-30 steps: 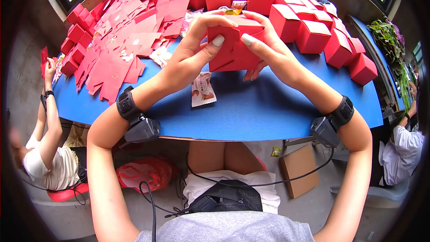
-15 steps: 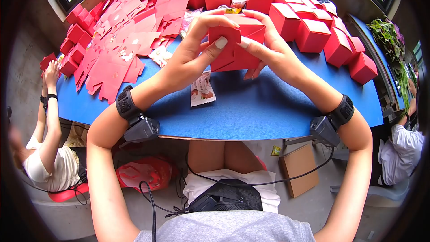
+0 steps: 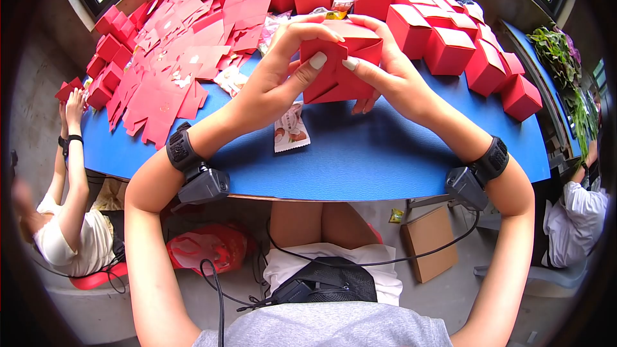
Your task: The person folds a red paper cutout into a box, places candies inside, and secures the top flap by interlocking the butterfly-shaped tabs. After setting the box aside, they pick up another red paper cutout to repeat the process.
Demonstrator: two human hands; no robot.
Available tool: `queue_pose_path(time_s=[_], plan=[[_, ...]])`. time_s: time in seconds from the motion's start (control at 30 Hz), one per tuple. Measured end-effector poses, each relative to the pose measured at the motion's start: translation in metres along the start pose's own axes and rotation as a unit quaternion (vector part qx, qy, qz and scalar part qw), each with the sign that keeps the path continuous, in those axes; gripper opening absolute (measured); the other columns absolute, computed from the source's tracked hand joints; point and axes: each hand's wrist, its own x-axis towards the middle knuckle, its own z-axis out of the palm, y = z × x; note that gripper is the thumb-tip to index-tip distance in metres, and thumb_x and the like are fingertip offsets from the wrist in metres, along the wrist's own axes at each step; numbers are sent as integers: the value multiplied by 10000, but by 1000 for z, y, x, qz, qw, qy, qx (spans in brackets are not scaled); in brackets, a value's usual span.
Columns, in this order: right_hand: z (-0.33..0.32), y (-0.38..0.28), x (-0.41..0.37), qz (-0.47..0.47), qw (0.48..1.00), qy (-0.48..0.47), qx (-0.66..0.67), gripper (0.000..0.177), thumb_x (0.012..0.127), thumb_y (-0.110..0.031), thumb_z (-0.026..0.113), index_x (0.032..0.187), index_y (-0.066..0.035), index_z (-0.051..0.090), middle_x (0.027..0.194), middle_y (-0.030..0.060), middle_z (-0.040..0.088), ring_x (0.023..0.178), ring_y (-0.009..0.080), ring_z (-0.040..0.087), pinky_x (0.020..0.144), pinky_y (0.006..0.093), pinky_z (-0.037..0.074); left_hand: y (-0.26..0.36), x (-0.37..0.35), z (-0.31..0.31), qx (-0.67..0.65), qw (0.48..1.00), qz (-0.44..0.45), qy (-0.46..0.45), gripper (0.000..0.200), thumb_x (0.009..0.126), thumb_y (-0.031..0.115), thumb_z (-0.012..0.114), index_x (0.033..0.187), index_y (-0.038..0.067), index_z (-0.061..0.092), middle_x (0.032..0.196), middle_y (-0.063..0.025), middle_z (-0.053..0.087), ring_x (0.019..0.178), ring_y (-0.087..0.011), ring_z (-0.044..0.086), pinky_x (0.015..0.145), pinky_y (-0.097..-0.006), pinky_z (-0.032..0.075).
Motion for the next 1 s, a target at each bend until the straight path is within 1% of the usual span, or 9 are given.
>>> queue_pose_path(time_s=[0.03,0.07,0.43,0.53,0.67,0.83,0.9,0.93,1.0], plan=[[0,0,0,0,1000,0,0,670,900,-284,597,1376,-101,162,1129,175,533,603,169,638,475,252,521,0,0,0,3,1000,8,0,277,958,43,444,1230,95,426,1248,-57,395,1223,-168,406,984,-352,431],[1,-1,0,1,1000,1,-2,668,900,-283,597,1374,-101,162,1129,173,534,602,169,637,473,251,522,0,0,0,3,1000,8,-1,277,958,43,444,1230,95,426,1248,-57,395,1223,-168,406,984,-352,431],[1,-1,-1,-11,1000,-3,-29,612,924,-276,560,1385,-141,182,1208,159,492,732,194,664,509,258,552,-3,-1,-2,-52,999,-15,-1,212,958,17,427,1161,77,423,1161,-51,430,1182,-135,399,1006,-307,345],[1,-1,-1,-7,999,-5,-33,612,922,-268,562,1387,-141,184,1224,158,481,771,198,662,518,262,556,-2,-1,-2,-53,998,-23,2,206,967,45,428,1171,74,416,1164,-54,426,1172,-140,411,1001,-323,366],[1,1,0,-21,1000,14,-17,748,854,-275,660,1388,-93,170,1115,161,557,702,168,643,491,250,526,4,0,2,-62,997,-41,-2,243,977,93,434,1216,71,396,1200,-62,416,1192,-161,415,1008,-345,386],[1,0,0,-24,998,24,-47,821,797,-310,712,1388,-84,189,1082,162,571,709,172,643,506,253,535,1,-1,1,27,1000,-16,-2,368,970,171,475,1309,91,357,1290,-92,381,1256,-221,390,1017,-393,403],[-1,-2,-2,0,998,16,-59,729,822,-224,670,1389,-119,223,1183,131,517,827,168,634,529,255,559,0,-1,1,41,999,-9,-2,367,968,179,480,1307,93,366,1296,-100,374,1256,-231,391,1014,-400,407],[-1,-1,-1,0,998,16,-59,729,822,-224,670,1389,-119,223,1183,131,517,827,168,634,529,255,559,0,0,1,56,998,-3,-2,367,967,188,485,1304,95,375,1302,-107,367,1256,-241,392,1010,-408,410],[-1,3,0,-27,998,28,-47,790,786,-241,683,1382,-65,194,1057,163,580,687,172,642,516,265,550,2,0,1,53,999,-6,-3,363,966,191,487,1300,93,384,1306,-110,362,1260,-245,389,1008,-411,412]])
